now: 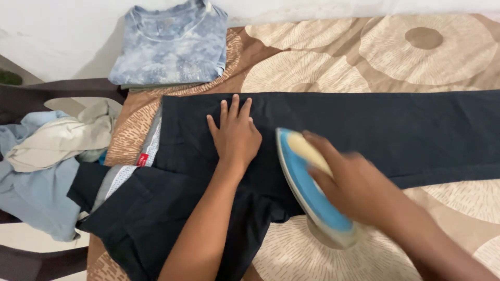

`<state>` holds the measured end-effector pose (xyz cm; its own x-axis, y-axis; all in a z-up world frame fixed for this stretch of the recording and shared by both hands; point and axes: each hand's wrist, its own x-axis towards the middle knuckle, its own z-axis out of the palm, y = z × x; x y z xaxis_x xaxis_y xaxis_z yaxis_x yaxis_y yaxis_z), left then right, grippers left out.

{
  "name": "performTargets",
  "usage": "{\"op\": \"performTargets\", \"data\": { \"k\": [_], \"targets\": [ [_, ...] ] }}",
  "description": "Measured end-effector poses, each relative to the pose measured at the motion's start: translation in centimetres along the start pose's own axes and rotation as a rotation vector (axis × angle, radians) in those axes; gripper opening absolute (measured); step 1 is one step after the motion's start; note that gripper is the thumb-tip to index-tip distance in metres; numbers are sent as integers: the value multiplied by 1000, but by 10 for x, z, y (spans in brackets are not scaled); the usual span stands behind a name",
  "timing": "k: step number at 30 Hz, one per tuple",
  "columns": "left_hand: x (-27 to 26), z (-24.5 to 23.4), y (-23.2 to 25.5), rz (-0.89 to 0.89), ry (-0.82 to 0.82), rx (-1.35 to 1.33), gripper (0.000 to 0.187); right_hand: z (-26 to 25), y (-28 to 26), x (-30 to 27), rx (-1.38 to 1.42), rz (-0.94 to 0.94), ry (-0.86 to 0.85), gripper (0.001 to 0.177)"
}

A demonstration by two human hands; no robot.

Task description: The person irons a pair of black trousers laid flat on a patterned bedsheet, then folds the trousers into a compact stack. A folded blue tie-dye shirt and other clothes are visible nearby.

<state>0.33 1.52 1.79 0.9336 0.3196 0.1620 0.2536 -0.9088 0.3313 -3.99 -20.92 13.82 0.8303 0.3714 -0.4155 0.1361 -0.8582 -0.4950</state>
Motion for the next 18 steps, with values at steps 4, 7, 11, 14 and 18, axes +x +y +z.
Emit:
{"op": "performTargets", "data": {
  "k": [4, 7, 11, 14, 18],
  "targets": [
    [17, 31, -35, -79, 154, -315, 38, -12, -51, 100, 62, -321, 209, 59],
    [20, 43, -44, -29, 320, -412, 39, -14, -68, 149, 89, -284, 175, 57],
    [15, 26, -34, -97, 338, -481, 39, -16, -69, 120, 3, -297, 50, 69],
    [17, 32, -38, -135, 335, -558, 36, -14, -50, 26, -135, -231, -114, 71],
    [15, 23, -29, -201, 300, -541, 37, 32, 39, -44, -200, -43, -269, 76]
  ]
}}
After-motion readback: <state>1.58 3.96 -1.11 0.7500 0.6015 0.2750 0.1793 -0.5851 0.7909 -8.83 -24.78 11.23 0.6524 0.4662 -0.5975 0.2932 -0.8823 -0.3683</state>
